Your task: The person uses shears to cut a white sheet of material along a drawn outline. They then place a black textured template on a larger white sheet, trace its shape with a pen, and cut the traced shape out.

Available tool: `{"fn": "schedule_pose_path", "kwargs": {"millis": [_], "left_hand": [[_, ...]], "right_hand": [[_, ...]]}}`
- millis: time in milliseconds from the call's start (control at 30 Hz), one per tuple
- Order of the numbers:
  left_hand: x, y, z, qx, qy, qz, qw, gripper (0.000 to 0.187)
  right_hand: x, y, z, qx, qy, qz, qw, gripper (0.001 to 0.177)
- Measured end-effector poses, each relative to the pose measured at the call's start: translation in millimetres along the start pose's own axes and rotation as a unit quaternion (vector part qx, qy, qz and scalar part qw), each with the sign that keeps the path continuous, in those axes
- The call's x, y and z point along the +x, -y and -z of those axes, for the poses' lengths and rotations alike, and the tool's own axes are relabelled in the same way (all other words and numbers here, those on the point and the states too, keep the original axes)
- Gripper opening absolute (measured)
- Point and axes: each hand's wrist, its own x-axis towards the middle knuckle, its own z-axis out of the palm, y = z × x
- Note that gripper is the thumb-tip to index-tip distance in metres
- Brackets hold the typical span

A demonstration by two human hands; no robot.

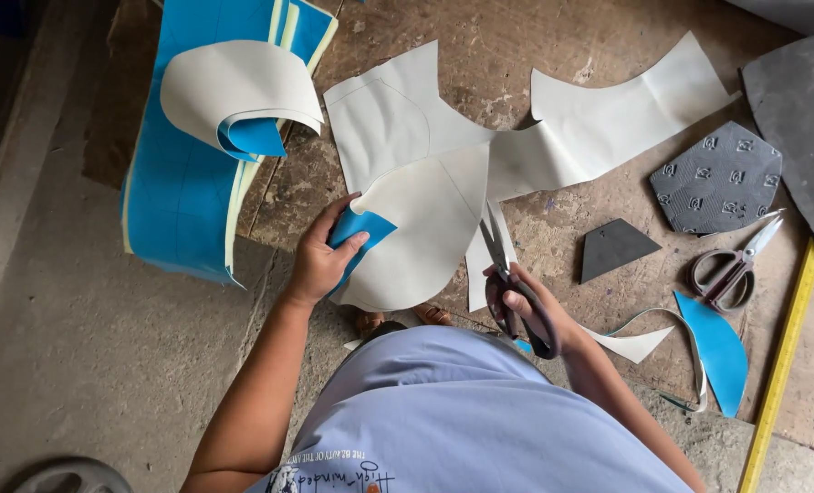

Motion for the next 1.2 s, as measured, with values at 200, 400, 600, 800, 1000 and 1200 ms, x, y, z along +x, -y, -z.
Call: {"fn": "schedule_pose_path", "kwargs": {"millis": [200, 400, 600, 800, 1000, 1200], "left_hand": [[-9.6, -19.6, 2.0, -0.026, 0.012, -0.007, 1.0, 0.056], [-21.6, -10.5, 4.4, -0.051, 0.022, -0.005, 0.998, 0.058], [-20.4, -7.6, 4.4, -0.077, 0.027, -0.013, 0.997, 0.059], [-18.2, -7.5, 4.5, -0.072, 0.043, -0.024, 0.996, 0.06], [-7.9, -18.9, 7.6, -0.085, 0.054, -0.034, 0.994, 0.061], [-5.4, -17.2, 9.0, -0.088, 0.091, -0.034, 0.991, 0.06]], "right_hand": [[-12.1, -5.0, 13.3, -0.068, -0.001, -0.008, 0.998, 0.049], [-15.4, 1.9, 10.1, -0.112, -0.014, -0.019, 0.993, 0.049], [-15.3, -7.6, 8.4, -0.113, -0.016, -0.029, 0.993, 0.05], [-20.9, 21.4, -10.4, -0.099, -0.048, -0.009, 0.994, 0.038], [-24.5, 20.8, -19.2, -0.09, -0.08, 0.007, 0.993, 0.024], [-14.4, 6.2, -7.7, -0.111, -0.071, 0.006, 0.991, 0.037]]}}
